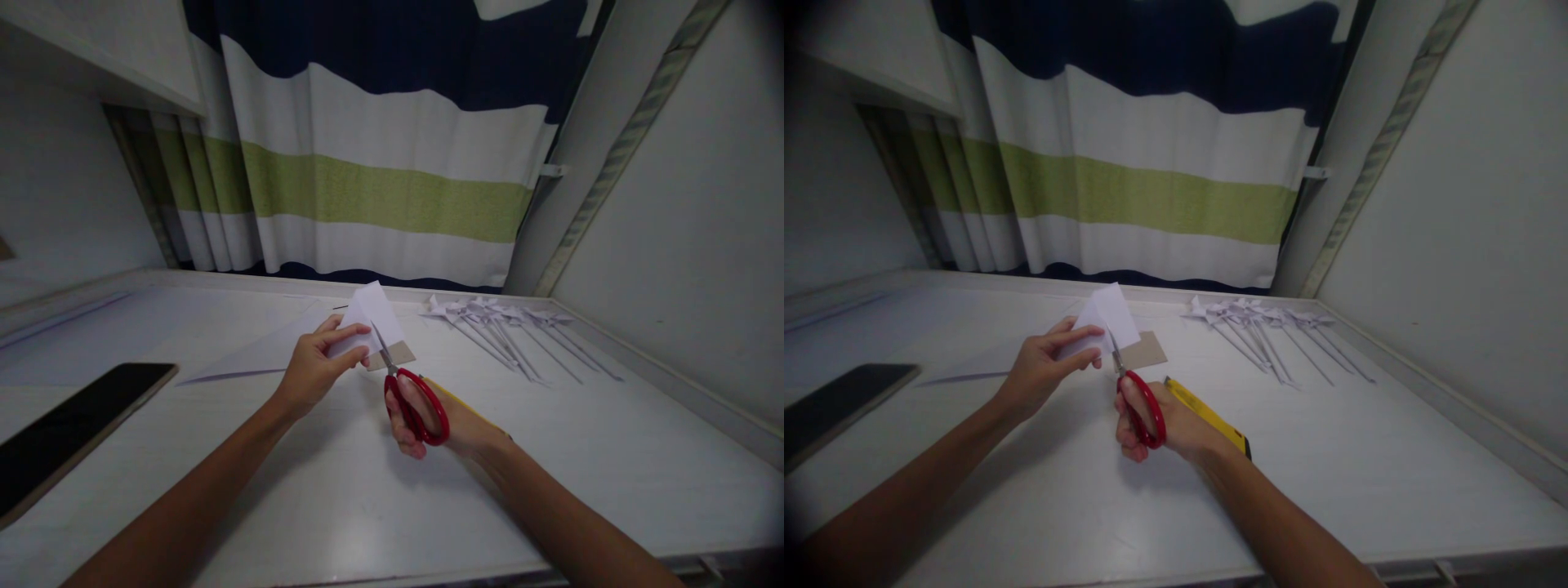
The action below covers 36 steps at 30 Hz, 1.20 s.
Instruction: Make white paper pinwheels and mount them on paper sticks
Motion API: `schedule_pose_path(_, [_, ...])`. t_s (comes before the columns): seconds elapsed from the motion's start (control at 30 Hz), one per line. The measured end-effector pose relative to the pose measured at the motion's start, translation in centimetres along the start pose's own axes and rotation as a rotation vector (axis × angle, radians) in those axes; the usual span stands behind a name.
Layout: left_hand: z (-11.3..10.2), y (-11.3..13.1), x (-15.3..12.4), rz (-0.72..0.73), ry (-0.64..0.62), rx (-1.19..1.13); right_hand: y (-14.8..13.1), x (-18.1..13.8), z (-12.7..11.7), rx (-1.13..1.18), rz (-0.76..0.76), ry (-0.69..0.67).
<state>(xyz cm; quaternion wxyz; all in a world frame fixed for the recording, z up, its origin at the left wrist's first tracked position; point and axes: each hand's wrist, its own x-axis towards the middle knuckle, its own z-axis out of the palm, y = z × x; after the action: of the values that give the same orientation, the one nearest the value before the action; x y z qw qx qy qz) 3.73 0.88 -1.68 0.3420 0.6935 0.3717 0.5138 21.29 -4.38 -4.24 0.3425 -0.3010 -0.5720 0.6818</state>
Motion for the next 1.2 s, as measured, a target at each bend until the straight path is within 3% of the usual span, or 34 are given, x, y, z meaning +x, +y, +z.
schedule_pose_path(0.47, [-0.7, -0.6, 0.3, -0.12, -0.01, -0.089, -0.6, -0.2, -0.8, -0.104, -0.003, 0.005])
schedule_pose_path(0.67, [-1.0, 0.1, 0.4, -0.015, 0.003, -0.019, -1.0, -0.5, -1.1, -0.083, 0.022, -0.025])
schedule_pose_path(0.83, [-0.9, 0.2, 0.3, -0.05, -0.03, -0.005, -1.6, -0.6, -1.3, -0.14, 0.02, -0.031])
schedule_pose_path(1.03, [-0.7, -0.7, 0.2, -0.059, 0.032, 0.012, -2.6, -0.7, -0.8, -0.211, 0.014, 0.12])
schedule_pose_path(1.2, [-0.6, -0.8, 0.2, 0.041, 0.071, 0.089, -2.3, -0.3, -0.9, -0.288, -0.025, 0.28])
